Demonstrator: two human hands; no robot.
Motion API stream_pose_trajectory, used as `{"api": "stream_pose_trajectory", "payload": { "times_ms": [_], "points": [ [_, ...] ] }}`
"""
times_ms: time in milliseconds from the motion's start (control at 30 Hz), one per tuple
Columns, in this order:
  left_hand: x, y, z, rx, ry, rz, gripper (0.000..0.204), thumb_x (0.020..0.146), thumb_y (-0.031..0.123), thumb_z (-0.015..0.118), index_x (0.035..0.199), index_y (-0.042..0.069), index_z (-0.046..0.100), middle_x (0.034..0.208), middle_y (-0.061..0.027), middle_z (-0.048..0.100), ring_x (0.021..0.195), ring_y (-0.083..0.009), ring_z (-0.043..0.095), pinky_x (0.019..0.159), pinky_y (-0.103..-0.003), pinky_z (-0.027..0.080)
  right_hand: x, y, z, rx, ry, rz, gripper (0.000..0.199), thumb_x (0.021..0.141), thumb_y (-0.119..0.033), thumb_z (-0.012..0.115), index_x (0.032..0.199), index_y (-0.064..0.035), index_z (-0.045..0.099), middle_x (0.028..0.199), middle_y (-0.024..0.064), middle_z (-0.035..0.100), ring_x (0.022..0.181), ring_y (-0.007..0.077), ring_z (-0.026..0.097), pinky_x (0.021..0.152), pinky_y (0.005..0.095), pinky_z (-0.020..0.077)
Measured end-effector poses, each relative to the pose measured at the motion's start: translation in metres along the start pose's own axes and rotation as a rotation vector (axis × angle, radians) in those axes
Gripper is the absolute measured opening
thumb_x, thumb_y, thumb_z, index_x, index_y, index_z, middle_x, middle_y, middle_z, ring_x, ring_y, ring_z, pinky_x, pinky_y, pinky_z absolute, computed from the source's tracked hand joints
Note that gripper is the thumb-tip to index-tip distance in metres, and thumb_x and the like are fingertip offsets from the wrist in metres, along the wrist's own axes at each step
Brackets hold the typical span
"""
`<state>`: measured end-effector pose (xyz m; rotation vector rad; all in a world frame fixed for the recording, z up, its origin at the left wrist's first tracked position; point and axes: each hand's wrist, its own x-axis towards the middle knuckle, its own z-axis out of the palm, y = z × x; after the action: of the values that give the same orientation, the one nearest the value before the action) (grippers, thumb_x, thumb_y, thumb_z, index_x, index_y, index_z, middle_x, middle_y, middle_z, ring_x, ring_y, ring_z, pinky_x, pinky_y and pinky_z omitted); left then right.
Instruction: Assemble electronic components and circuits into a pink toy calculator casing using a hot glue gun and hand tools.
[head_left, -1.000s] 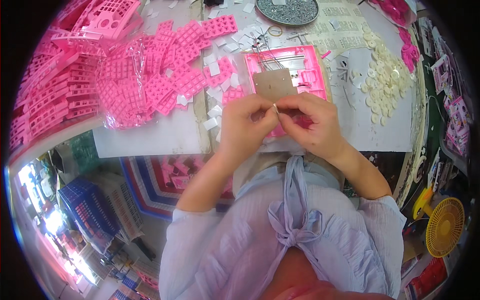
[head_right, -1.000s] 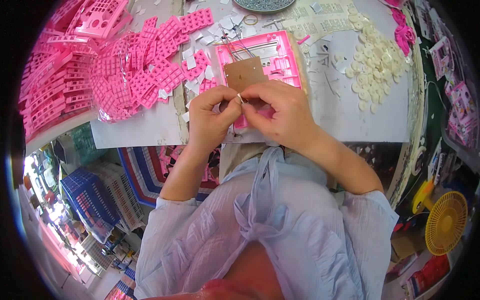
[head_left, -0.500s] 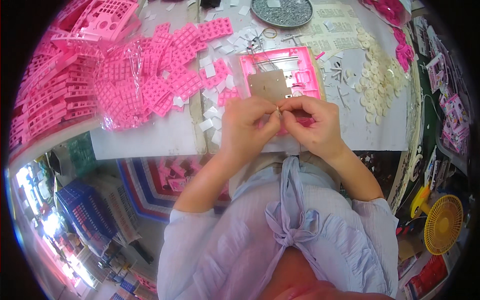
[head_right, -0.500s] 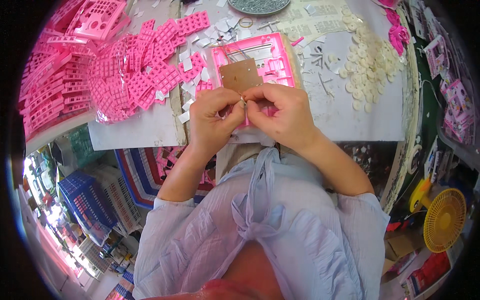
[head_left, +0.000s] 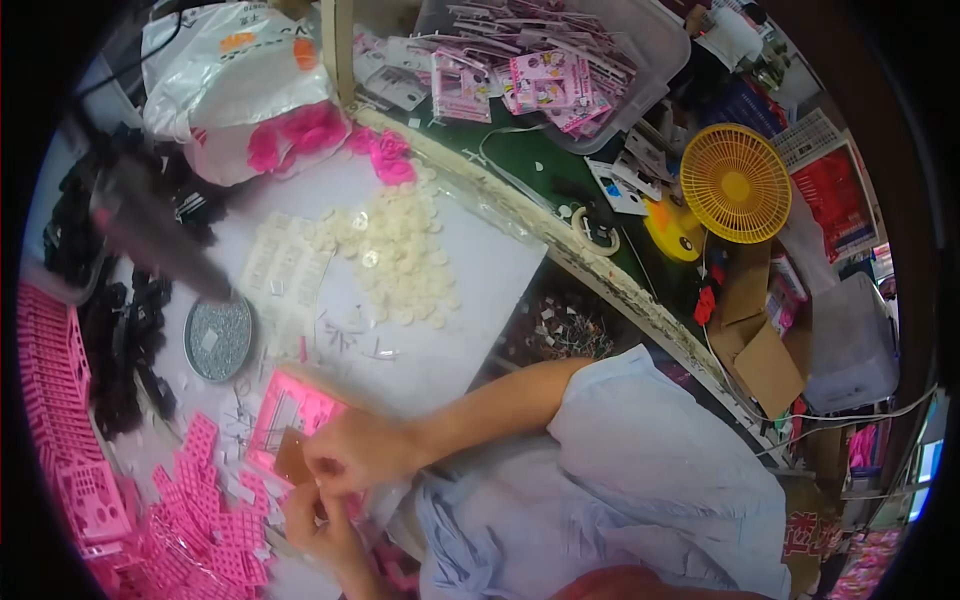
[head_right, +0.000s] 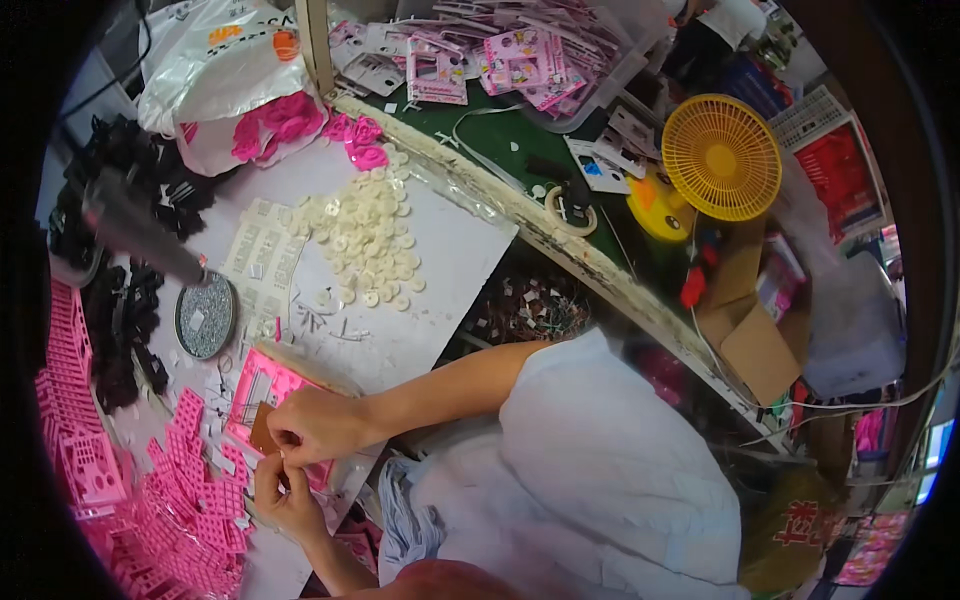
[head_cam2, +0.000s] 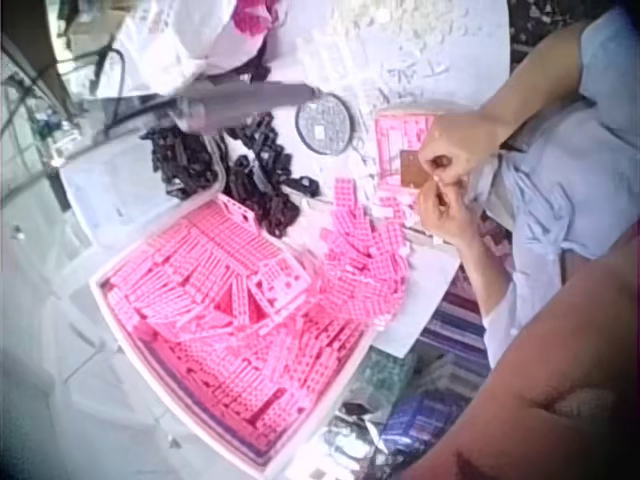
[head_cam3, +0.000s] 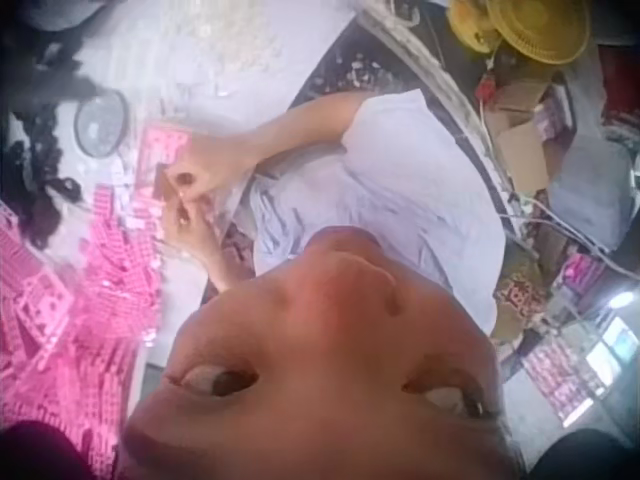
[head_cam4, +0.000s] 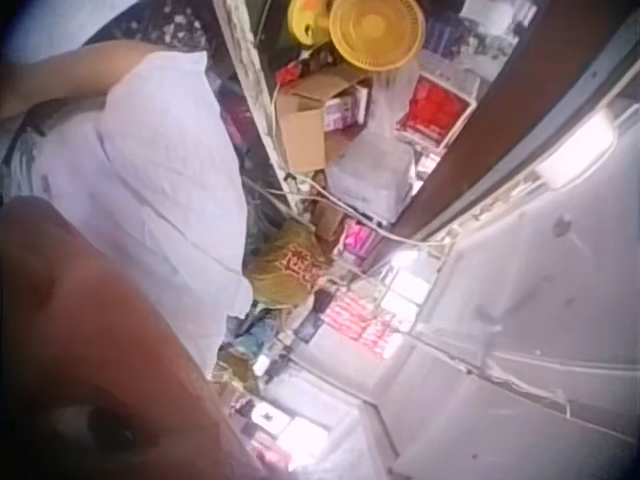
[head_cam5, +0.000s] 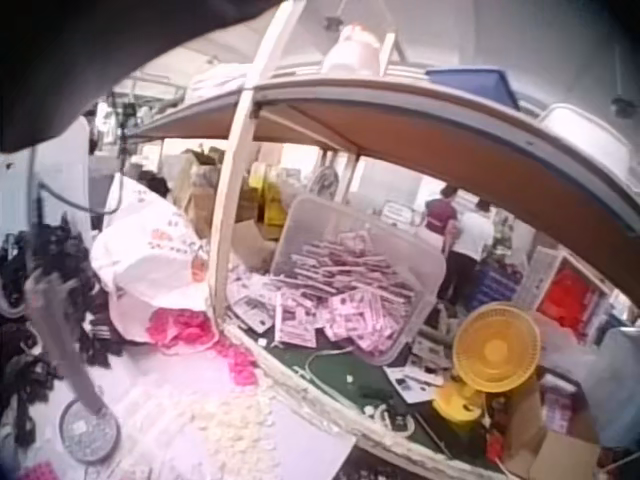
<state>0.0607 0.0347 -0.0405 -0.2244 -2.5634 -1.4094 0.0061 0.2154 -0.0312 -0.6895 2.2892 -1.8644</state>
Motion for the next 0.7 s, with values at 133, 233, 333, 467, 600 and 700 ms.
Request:
{"api": "stream_pose_trajectory", "payload": {
  "times_ms": [133,233,333,467,600,700],
  "points": [
    [-0.003,-0.020,-0.004,-0.120,0.039,-0.062,0.006,0.091,0.003,0.067,0.088,-0.003,0.066,0.075,0.0002,0.058,0.063,-0.0059,0.045,0.055,-0.022,0.033,0.001,0.007,0.011,-0.073,0.003,-0.026,0.019,0.074,-0.016,0.073,0.075,-0.0011,0.062,0.070,0.0145,0.064,0.066,0.0331,0.064,0.061,0.0427,0.0491],
    [-0.002,-0.022,-0.011,0.061,0.030,-0.127,0.007,0.088,0.005,0.066,0.086,-0.002,0.067,0.069,-0.0044,0.061,0.058,-0.0120,0.048,0.053,-0.028,0.037,0.000,0.019,0.025,-0.250,0.045,-0.361,0.020,0.074,-0.018,0.073,0.075,-0.0019,0.061,0.071,0.0129,0.063,0.067,0.0318,0.064,0.061,0.0426,0.0499],
    [0.005,-0.029,-0.025,-0.069,-0.191,-0.360,0.015,0.094,0.011,0.062,0.092,-0.003,0.068,0.070,-0.0051,0.064,0.054,-0.0120,0.053,0.050,-0.026,0.041,-0.001,0.023,0.028,-0.374,0.025,-0.528,0.023,0.075,-0.021,0.073,0.079,-0.0025,0.060,0.072,0.0110,0.061,0.069,0.0304,0.063,0.061,0.0432,0.0506],
    [0.014,-0.017,-0.027,-0.637,-0.212,-0.677,0.022,0.100,0.017,0.059,0.099,-0.004,0.067,0.074,-0.0059,0.067,0.055,-0.0119,0.060,0.049,-0.023,0.046,-0.002,0.021,0.021,-0.480,-0.020,-0.612,0.024,0.078,-0.024,0.071,0.083,-0.0035,0.059,0.075,0.0094,0.061,0.072,0.0283,0.062,0.062,0.0407,0.0513],
    [0.022,-0.021,-0.026,-0.544,-0.308,-0.663,0.021,0.100,0.016,0.061,0.104,-0.003,0.067,0.079,-0.0042,0.068,0.059,-0.0090,0.061,0.052,-0.020,0.047,-0.006,0.019,0.015,-0.574,-0.062,-0.679,0.019,0.081,-0.023,0.067,0.083,-0.0056,0.059,0.077,0.0088,0.061,0.073,0.0265,0.062,0.063,0.0380,0.0514],
    [0.014,-0.035,-0.032,-0.356,-0.285,-0.485,0.019,0.096,0.012,0.065,0.106,-0.004,0.069,0.082,-0.0033,0.068,0.070,-0.0089,0.062,0.061,-0.023,0.048,-0.004,0.027,0.018,-0.534,-0.135,-0.694,0.014,0.084,-0.020,0.063,0.084,-0.0064,0.059,0.078,0.0084,0.061,0.072,0.0263,0.061,0.062,0.0378,0.0508]
  ]
}}
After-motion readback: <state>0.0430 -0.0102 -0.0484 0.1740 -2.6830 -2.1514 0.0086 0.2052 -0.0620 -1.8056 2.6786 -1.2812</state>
